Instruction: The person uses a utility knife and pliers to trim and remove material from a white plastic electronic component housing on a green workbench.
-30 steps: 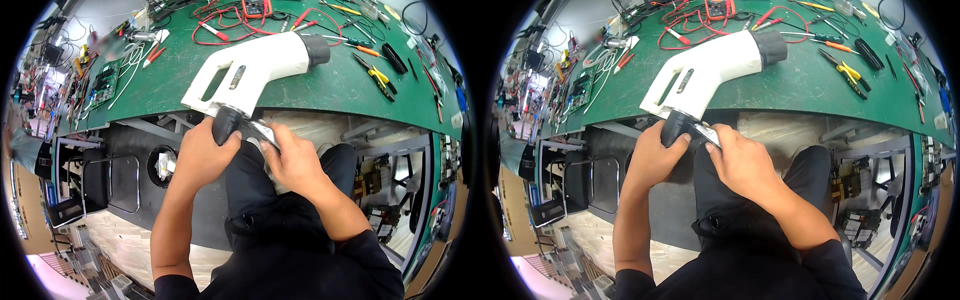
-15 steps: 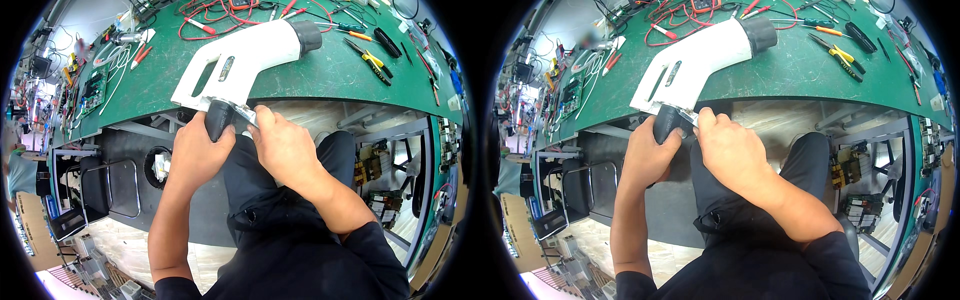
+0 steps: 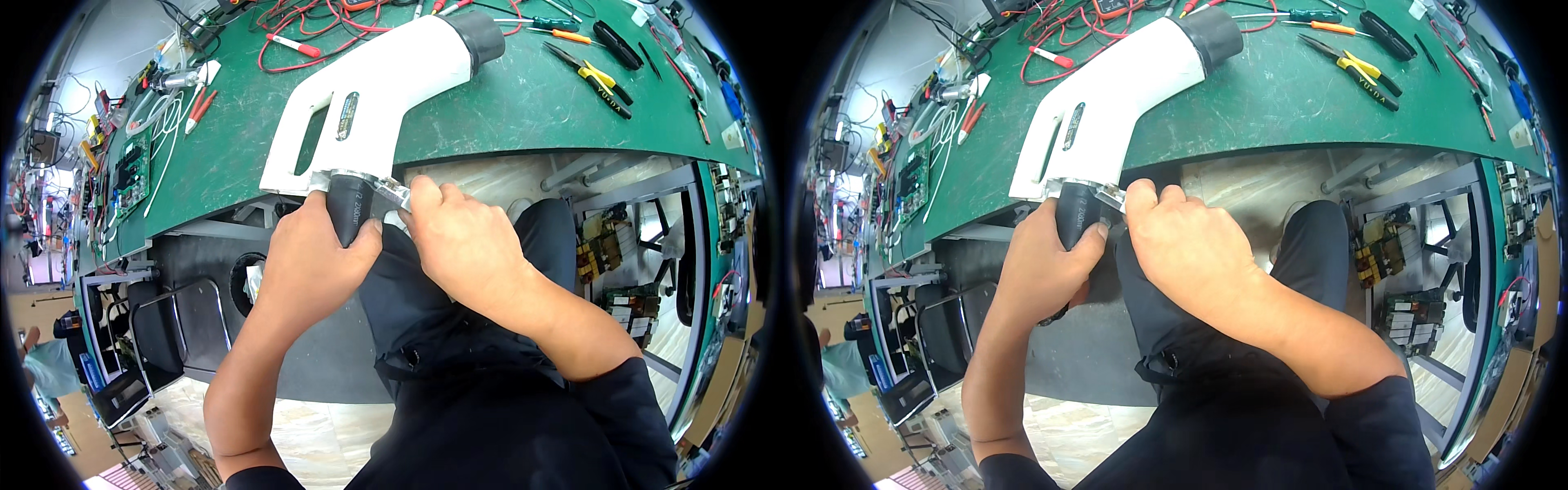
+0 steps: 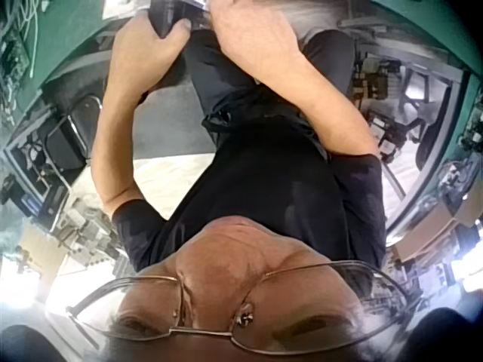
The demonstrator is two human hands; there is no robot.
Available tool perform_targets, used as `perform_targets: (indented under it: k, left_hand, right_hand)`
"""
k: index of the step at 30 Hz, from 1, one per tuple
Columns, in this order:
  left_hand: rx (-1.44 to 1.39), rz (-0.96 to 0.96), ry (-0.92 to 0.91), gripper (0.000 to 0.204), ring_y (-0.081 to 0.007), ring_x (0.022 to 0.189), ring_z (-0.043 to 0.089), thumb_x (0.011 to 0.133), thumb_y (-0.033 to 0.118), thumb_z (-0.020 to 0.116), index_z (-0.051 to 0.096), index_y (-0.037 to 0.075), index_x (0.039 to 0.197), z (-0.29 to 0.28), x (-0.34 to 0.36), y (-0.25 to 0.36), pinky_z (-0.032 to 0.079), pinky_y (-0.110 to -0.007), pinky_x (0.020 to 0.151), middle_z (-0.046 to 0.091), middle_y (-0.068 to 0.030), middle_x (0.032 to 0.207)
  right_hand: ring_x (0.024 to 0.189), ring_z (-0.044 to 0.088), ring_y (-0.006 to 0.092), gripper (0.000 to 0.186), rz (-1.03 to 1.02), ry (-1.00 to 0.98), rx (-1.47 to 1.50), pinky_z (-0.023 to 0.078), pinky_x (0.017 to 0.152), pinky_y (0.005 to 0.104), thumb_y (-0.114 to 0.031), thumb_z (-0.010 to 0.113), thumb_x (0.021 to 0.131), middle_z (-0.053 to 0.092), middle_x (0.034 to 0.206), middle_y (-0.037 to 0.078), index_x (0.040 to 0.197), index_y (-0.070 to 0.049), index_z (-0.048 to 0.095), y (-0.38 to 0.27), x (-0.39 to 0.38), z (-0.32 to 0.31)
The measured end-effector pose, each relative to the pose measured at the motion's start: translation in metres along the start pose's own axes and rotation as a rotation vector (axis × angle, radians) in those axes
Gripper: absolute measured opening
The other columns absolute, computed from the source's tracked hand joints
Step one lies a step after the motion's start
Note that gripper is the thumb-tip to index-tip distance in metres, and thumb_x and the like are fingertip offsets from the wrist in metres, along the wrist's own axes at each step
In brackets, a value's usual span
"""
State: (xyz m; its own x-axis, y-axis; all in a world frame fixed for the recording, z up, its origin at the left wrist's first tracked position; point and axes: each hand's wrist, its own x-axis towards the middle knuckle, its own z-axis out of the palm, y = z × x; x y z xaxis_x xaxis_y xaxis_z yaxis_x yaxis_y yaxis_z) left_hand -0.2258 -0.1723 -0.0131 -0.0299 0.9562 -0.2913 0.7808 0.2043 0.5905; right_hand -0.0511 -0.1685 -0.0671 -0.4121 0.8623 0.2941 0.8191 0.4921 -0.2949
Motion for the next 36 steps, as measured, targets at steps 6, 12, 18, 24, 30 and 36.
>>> perform_targets:
  k: [6,12,18,24,30,36]
  left_hand:
    - [0.137,0.064,-0.075,0.037,-0.0201,0.042,0.059,0.087,0.029,0.063,0.057,-0.007,0.09,-0.006,0.009,0.005,0.048,-0.032,0.049,0.059,-0.011,0.05]
    - [0.251,0.278,0.007,0.041,-0.0301,0.048,0.063,0.085,0.031,0.065,0.057,-0.009,0.088,-0.005,0.029,0.013,0.051,-0.038,0.058,0.059,-0.0141,0.05]
    - [0.217,0.142,-0.095,0.044,-0.0362,0.059,0.065,0.084,0.031,0.065,0.056,-0.012,0.089,0.006,0.034,0.028,0.052,-0.043,0.065,0.061,-0.0197,0.058]
    - [0.181,0.085,-0.152,0.05,-0.0437,0.072,0.067,0.082,0.034,0.066,0.056,-0.016,0.088,0.003,0.035,0.034,0.053,-0.047,0.073,0.064,-0.0279,0.07]
    - [0.197,0.135,-0.153,0.05,-0.0436,0.07,0.067,0.082,0.033,0.066,0.056,-0.016,0.087,0.002,0.037,0.03,0.053,-0.047,0.072,0.064,-0.0275,0.068]
    - [0.193,0.148,-0.151,0.047,-0.0376,0.061,0.065,0.082,0.031,0.065,0.055,-0.014,0.088,0.004,0.037,0.028,0.052,-0.043,0.065,0.061,-0.0215,0.06]
  right_hand:
    - [0.059,0.068,0.0267,0.013,0.034,0.007,0.012,0.054,0.047,0.0358,-0.005,0.06,0.082,0.061,0.069,0.013,0.087,-0.002,0.048,0.002,0.0,-0.004]
    - [0.059,0.068,0.0311,0.012,-0.03,0.016,0.08,0.055,0.049,0.038,-0.003,0.058,0.082,0.062,0.069,0.017,0.087,0.001,0.048,0.022,0.018,-0.016]
    - [0.059,0.069,0.0292,0.012,0.065,-0.084,0.048,0.056,0.05,0.0351,-0.004,0.058,0.082,0.062,0.07,0.017,0.086,0.002,0.049,0.026,0.015,-0.021]
    - [0.06,0.069,0.0264,0.013,-0.009,-0.123,-0.054,0.056,0.05,0.033,-0.005,0.059,0.082,0.063,0.07,0.016,0.087,0.002,0.049,0.029,0.019,-0.023]
    - [0.061,0.07,0.0254,0.014,0.013,-0.115,-0.06,0.057,0.051,0.032,-0.005,0.06,0.081,0.063,0.071,0.016,0.087,0.003,0.05,0.028,0.018,-0.022]
    - [0.062,0.07,0.0253,0.015,0.028,-0.118,-0.072,0.057,0.051,0.0318,-0.005,0.06,0.082,0.064,0.071,0.016,0.088,0.003,0.05,0.029,0.018,-0.019]
